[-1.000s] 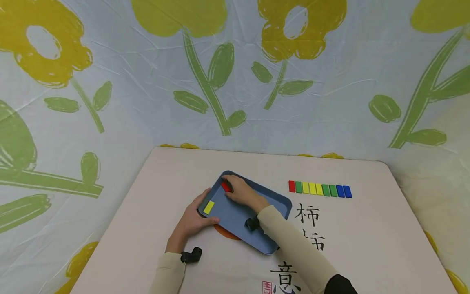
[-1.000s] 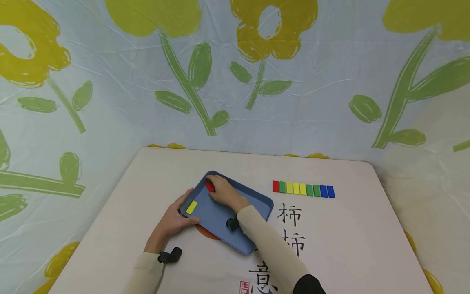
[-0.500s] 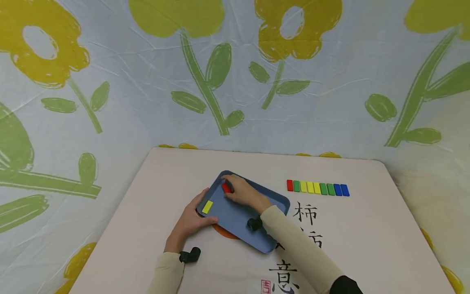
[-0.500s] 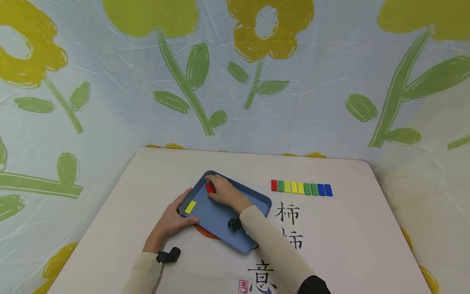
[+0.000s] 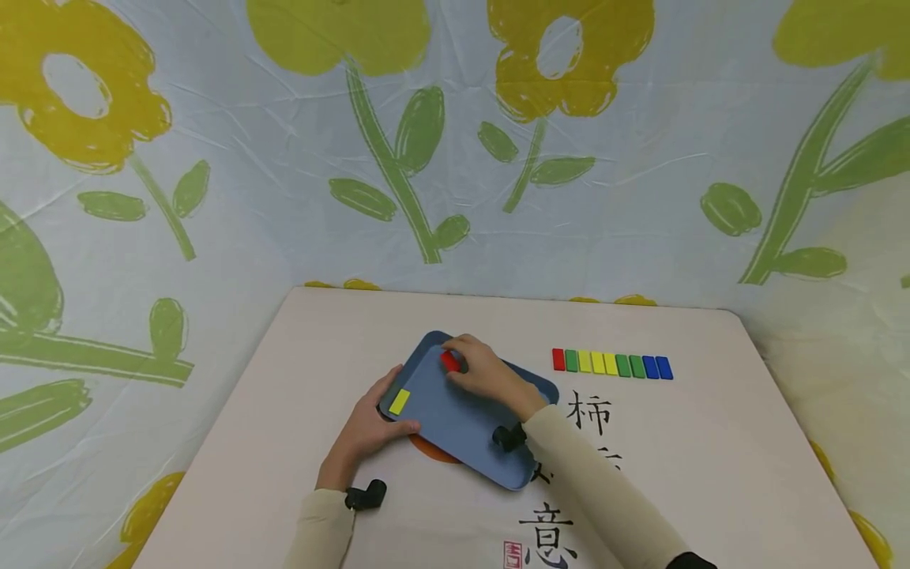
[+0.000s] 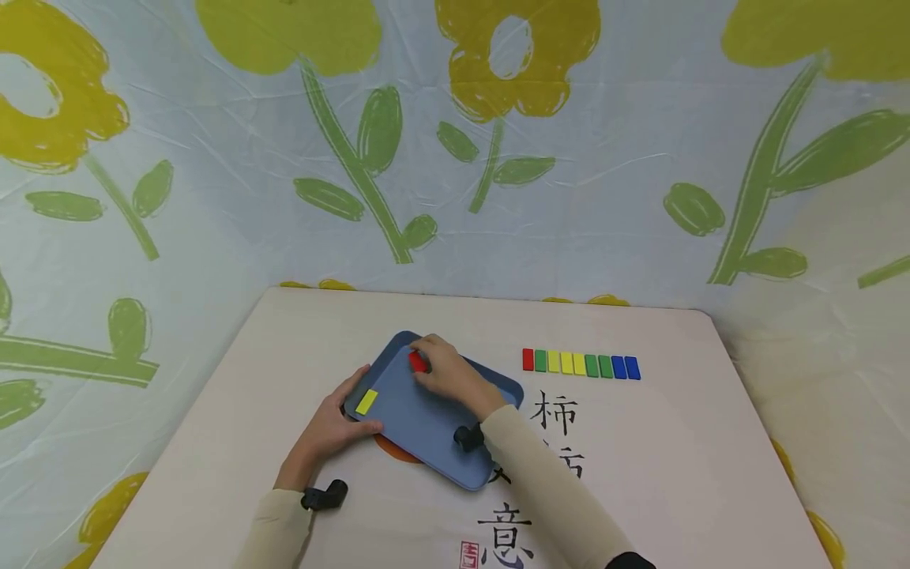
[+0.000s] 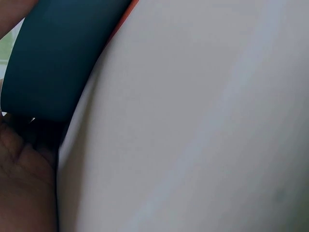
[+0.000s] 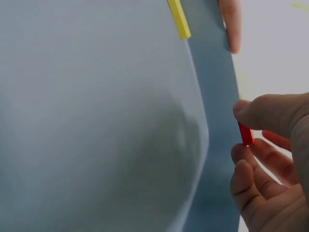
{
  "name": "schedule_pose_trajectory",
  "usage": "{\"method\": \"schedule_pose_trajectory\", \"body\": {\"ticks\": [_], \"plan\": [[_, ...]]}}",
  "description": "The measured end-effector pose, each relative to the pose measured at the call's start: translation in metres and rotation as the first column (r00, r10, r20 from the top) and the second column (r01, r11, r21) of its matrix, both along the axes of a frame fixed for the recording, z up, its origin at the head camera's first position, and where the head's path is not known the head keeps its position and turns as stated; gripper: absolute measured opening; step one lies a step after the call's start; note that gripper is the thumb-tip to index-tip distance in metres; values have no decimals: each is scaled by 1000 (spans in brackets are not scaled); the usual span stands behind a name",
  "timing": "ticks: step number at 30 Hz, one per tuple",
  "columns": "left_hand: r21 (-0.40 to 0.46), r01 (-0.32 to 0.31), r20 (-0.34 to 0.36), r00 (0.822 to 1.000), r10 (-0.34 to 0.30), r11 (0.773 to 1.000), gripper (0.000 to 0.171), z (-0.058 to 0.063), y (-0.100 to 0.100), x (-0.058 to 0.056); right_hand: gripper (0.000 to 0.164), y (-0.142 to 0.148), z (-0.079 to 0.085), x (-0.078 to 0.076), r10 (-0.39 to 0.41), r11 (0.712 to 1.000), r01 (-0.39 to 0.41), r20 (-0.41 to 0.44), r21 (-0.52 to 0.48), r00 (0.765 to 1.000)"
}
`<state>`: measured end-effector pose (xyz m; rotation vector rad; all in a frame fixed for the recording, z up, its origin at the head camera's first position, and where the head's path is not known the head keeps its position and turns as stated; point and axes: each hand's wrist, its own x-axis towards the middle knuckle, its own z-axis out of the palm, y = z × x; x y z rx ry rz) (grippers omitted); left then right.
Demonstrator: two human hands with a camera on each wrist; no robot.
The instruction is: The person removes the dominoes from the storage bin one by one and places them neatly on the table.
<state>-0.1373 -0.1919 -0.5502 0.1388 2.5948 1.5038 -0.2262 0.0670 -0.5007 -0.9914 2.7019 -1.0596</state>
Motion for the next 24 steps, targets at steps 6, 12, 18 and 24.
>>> {"method": "schedule_pose_trajectory", "body": {"ticks": [6,12,18,24], "plan": [[1,-5,1,1000,5,1000,108,0,1,1,49,15,4,3,-54,996,54,2,-70,999],[-3,-6,8,1000,6,1000,108,-1,0,2,52,33,10,7,-111,986,114,26,-121,993],[-14,-5,-5,1000,5,1000,109,-2,0,2,53,53,18,8,-169,978,167,-4,-125,986],[-8,-3,-5,1000,3,1000,108,-2,0,1,52,77,21,10,-234,964,227,-37,-141,972]]}}
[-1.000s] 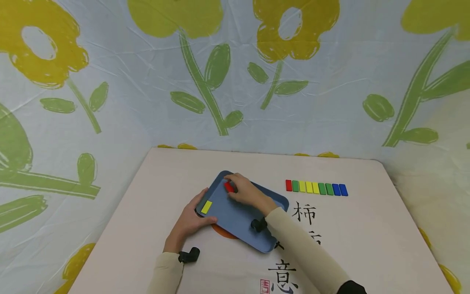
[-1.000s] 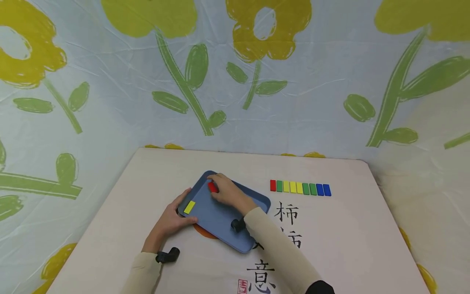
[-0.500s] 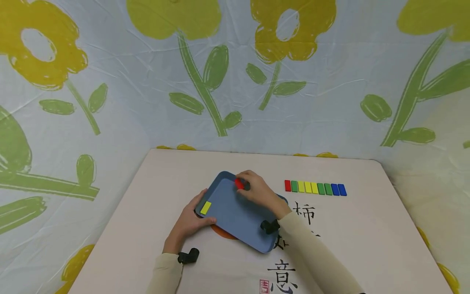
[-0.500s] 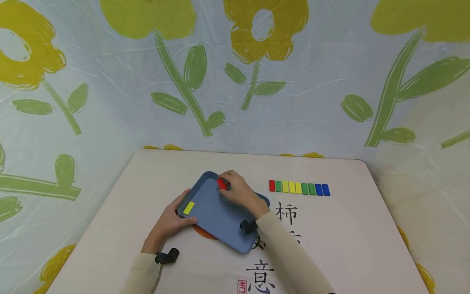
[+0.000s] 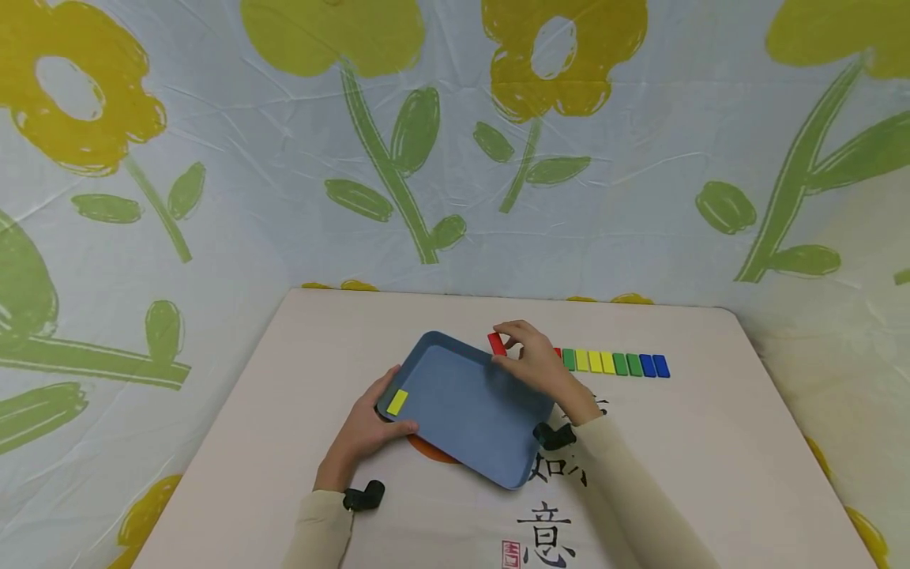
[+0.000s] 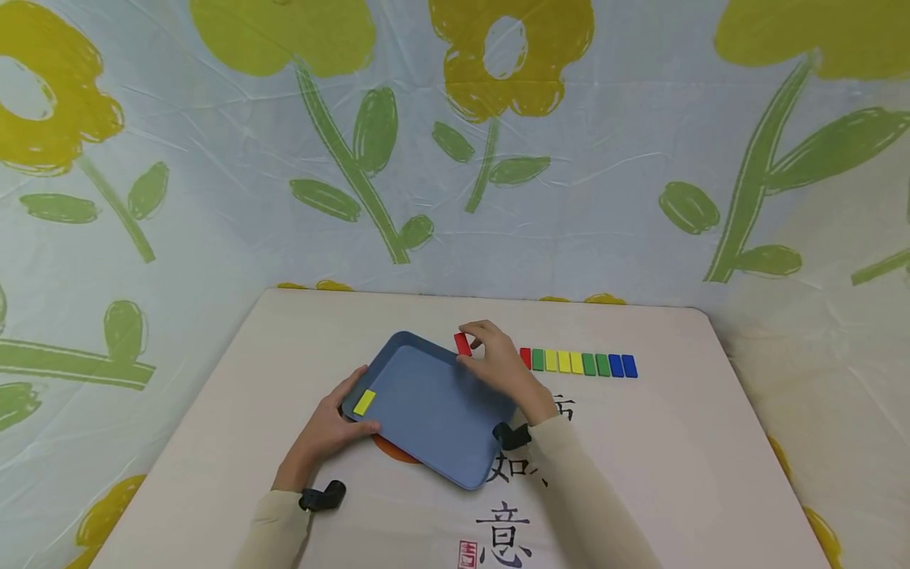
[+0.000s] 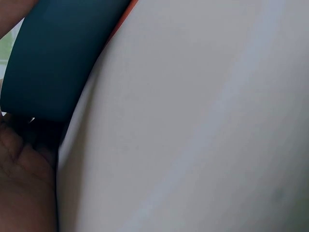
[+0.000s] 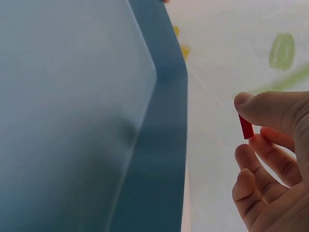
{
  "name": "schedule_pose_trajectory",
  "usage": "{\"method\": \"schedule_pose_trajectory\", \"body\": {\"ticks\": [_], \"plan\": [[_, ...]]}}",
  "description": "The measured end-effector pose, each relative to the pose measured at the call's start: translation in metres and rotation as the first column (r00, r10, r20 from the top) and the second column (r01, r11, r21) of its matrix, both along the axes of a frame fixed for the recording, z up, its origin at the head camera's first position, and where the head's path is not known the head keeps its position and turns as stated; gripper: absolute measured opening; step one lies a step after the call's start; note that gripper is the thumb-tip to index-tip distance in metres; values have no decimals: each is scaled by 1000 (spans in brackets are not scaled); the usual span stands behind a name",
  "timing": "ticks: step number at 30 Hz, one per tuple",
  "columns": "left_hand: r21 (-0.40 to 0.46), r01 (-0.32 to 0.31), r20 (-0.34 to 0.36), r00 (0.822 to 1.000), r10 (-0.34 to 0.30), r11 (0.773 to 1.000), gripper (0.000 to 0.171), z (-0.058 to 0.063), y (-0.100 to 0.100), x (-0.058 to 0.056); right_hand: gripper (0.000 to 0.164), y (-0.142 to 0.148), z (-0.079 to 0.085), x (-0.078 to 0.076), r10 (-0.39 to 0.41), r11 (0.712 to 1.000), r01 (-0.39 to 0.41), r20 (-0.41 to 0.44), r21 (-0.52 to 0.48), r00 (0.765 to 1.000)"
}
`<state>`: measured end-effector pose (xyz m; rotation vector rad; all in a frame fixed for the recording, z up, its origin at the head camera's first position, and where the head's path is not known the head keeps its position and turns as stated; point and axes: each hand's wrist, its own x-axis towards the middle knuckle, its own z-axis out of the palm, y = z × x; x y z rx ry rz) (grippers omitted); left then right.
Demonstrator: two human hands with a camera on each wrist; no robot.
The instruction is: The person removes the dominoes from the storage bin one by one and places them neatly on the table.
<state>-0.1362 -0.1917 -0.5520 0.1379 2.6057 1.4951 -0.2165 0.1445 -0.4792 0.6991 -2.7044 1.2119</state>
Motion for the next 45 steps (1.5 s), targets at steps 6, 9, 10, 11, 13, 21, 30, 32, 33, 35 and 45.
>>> {"method": "schedule_pose_trajectory", "body": {"ticks": [6,9,10,11,13,21,30,32,33,35,45], "plan": [[2,-7,3,1000,7,1000,107,0,0,0,52,25,-2,2,-64,998,64,-1,2,998],[1,-8,10,1000,8,1000,107,0,0,0,53,38,-6,3,-95,995,95,14,4,995],[-2,-6,10,1000,6,1000,107,0,1,0,53,42,-7,3,-103,995,103,14,7,995],[-1,-5,13,1000,5,1000,107,0,1,0,53,46,-9,4,-111,994,111,14,11,994],[4,-5,17,1000,5,1000,107,1,1,0,54,55,-11,5,-125,992,125,13,17,992],[13,1,20,1000,-1,1000,107,1,1,0,56,91,-20,15,-177,984,175,80,38,981],[18,3,9,1000,-3,1000,106,1,0,0,56,129,-26,29,-268,961,261,83,89,960],[20,3,12,1000,-3,1000,106,1,0,1,56,137,-26,31,-293,953,284,79,110,953],[24,3,14,1000,-3,1000,106,1,0,1,56,141,-25,33,-303,948,293,74,122,950],[28,5,13,1000,-5,1000,105,1,0,1,56,151,-26,35,-315,944,305,71,128,946],[27,-3,19,1000,3,1000,105,0,1,0,53,211,-34,45,-339,926,342,-46,157,940]]}}
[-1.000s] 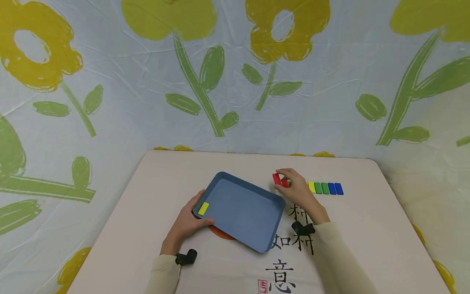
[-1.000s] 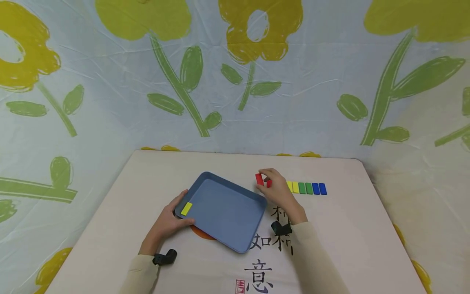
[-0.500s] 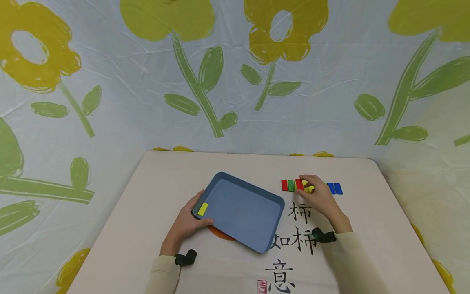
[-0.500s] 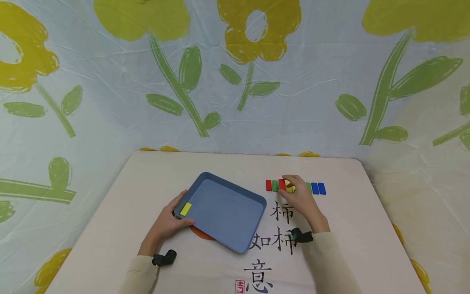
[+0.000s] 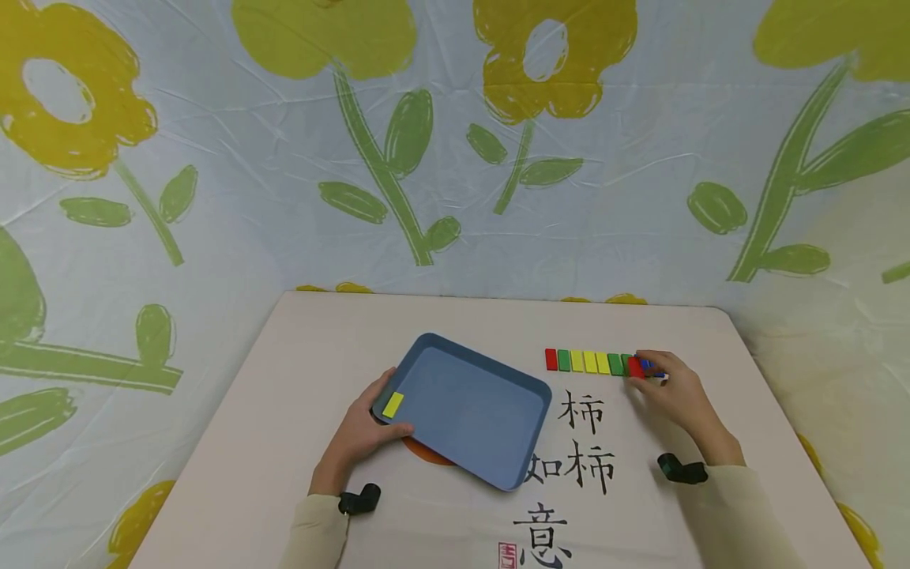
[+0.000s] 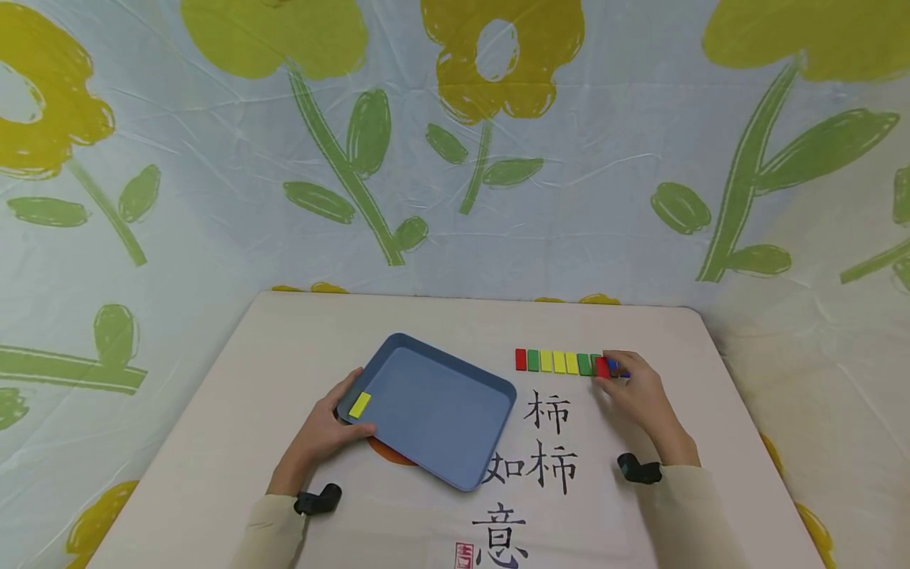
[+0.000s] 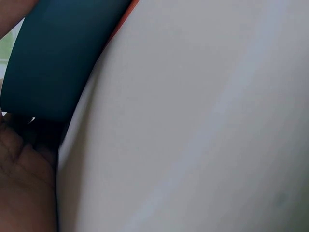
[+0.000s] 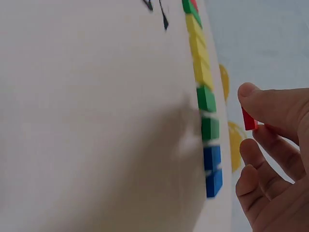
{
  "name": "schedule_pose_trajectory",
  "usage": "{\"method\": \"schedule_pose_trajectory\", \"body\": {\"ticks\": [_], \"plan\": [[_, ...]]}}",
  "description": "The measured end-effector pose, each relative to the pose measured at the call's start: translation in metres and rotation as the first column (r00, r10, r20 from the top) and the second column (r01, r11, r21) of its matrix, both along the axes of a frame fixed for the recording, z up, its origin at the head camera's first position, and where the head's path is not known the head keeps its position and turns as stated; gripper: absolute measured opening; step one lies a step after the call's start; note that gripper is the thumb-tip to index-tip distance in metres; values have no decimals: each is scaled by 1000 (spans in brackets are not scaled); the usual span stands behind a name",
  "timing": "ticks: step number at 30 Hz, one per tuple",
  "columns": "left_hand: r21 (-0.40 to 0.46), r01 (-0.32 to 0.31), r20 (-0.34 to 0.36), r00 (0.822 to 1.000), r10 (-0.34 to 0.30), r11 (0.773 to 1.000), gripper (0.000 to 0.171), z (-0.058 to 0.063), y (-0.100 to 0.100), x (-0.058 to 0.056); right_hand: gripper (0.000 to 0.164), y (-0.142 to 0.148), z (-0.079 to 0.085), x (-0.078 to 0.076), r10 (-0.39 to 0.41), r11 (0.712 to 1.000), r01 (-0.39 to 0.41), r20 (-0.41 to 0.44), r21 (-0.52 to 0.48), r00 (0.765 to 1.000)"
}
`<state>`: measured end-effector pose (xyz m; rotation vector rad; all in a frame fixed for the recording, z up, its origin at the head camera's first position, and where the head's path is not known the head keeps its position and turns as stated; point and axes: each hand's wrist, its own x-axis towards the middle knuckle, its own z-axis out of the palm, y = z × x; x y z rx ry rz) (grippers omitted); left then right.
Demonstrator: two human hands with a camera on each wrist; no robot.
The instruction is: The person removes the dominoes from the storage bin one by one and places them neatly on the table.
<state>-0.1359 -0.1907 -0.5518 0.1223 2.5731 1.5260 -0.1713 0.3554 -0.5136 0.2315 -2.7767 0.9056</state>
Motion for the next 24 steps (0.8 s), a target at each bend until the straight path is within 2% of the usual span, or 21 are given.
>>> {"method": "schedule_pose_trajectory", "body": {"ticks": [3,6,14,24], "plan": [[-4,-2,-2,1000,2,1000,105,-1,0,0,53,13,1,2,-11,1000,11,-8,13,1000],[-8,-4,-4,1000,4,1000,105,-2,-1,-1,53,25,1,2,-29,999,29,21,26,999],[-9,-8,0,1000,8,1000,106,-1,-1,-1,58,53,-2,-5,-61,997,51,171,66,983],[-15,1,-15,1000,-1,1000,106,-1,-1,-1,62,70,-8,-15,-64,998,54,301,39,951]]}}
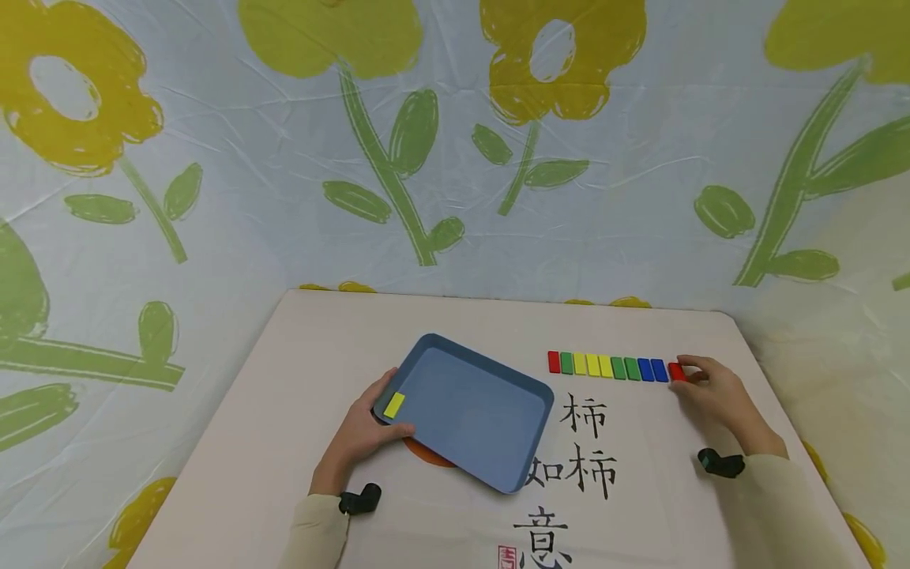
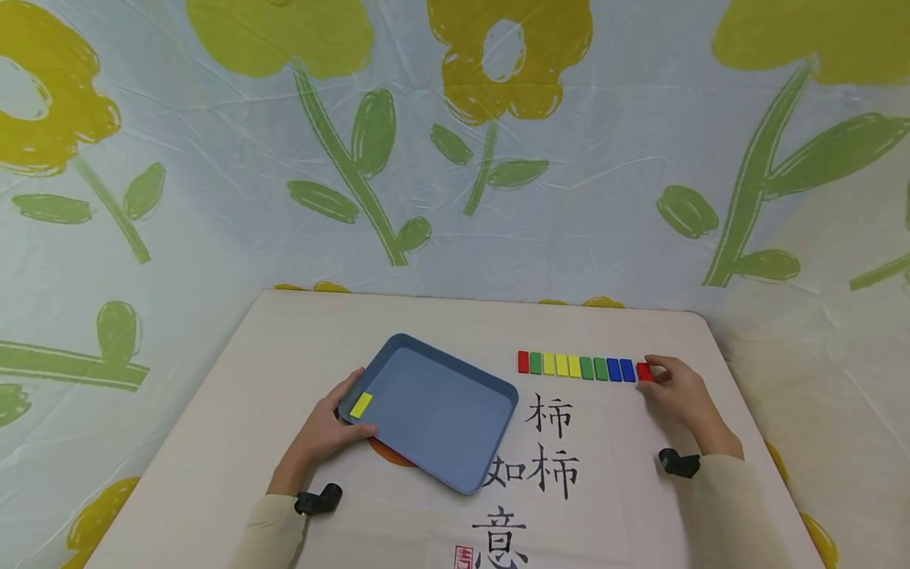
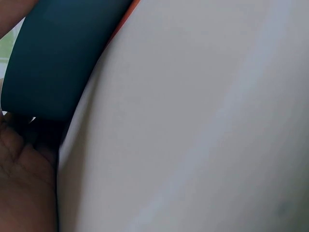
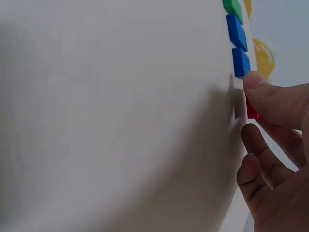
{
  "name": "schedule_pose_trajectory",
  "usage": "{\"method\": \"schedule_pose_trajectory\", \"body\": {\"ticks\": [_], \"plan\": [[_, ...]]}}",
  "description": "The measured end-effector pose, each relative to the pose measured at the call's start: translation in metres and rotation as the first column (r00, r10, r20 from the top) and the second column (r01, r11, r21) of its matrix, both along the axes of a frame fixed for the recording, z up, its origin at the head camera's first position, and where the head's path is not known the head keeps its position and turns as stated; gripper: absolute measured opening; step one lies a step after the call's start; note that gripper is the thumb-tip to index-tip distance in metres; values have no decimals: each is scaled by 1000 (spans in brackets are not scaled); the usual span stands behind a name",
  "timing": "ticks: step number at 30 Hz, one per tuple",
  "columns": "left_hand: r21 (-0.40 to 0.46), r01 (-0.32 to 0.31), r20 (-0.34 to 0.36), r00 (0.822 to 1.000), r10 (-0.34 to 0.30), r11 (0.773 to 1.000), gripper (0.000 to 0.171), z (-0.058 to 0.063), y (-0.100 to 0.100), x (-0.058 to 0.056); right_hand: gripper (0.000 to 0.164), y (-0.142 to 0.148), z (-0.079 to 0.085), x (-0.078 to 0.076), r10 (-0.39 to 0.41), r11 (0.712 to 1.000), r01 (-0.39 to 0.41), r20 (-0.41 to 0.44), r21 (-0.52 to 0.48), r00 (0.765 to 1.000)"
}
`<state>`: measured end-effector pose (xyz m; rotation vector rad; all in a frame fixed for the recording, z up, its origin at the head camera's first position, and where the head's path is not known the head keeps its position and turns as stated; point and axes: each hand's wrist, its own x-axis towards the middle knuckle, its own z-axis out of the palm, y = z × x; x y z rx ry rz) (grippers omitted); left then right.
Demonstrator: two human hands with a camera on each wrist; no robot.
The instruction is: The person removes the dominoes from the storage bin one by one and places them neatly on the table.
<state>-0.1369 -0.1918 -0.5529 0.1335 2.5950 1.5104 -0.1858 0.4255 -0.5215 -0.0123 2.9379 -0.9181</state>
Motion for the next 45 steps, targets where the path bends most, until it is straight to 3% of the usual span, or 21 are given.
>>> {"method": "schedule_pose_trajectory", "body": {"ticks": [15,45], "plan": [[-12,-14,10,1000,14,1000,106,-2,1,-1,63,3,-9,-11,-6,1000,6,-1,-2,1000],[7,-4,-4,1000,4,1000,106,-2,1,0,64,4,-11,-15,-1,1000,1,16,3,1000]]}}
